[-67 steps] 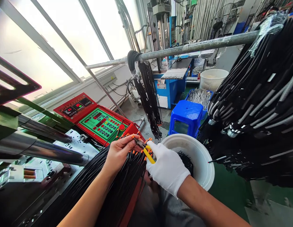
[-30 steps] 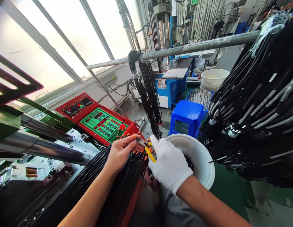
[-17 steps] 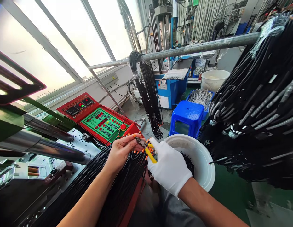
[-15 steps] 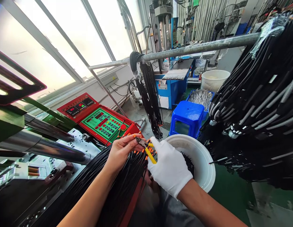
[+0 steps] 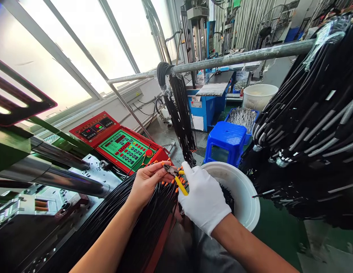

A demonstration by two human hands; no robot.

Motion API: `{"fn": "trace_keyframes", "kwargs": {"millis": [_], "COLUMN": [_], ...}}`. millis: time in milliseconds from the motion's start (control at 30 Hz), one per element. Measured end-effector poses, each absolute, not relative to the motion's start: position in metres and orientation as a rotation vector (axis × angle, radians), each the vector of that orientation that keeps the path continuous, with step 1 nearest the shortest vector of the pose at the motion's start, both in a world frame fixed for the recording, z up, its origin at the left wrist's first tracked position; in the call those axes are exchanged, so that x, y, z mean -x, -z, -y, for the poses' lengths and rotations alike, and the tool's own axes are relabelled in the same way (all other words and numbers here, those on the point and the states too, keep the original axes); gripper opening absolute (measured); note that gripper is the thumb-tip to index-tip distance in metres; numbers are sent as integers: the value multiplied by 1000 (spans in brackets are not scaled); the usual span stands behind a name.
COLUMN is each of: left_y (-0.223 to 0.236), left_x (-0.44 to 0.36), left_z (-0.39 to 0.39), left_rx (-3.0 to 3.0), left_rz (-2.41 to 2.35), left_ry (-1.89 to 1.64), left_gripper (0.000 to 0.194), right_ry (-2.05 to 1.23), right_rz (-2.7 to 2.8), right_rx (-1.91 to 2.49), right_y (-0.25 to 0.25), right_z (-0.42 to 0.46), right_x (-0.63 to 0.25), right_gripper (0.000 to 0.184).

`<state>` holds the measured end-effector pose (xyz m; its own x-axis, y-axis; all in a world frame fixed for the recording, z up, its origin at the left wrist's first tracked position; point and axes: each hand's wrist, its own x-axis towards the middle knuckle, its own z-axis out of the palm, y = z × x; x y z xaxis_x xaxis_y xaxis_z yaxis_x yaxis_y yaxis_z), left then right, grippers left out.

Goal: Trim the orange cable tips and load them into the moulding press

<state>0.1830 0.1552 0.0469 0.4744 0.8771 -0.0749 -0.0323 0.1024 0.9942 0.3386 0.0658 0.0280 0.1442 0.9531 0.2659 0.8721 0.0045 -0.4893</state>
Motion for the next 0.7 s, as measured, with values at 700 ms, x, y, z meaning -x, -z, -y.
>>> {"fn": "trace_keyframes", "kwargs": {"millis": [700], "left_y": [-51], "left_x": [-183], "left_z": [-153], "left_rx": [-1278], "left_rz": [-795], "left_ry": [-801], "left_gripper": [29], "right_ry": [-661], "right_rz": [1538], "right_rx": [1812], "right_y": [-34], "right_z": [-66], "right_x": [-332], "right_gripper": [49]}}
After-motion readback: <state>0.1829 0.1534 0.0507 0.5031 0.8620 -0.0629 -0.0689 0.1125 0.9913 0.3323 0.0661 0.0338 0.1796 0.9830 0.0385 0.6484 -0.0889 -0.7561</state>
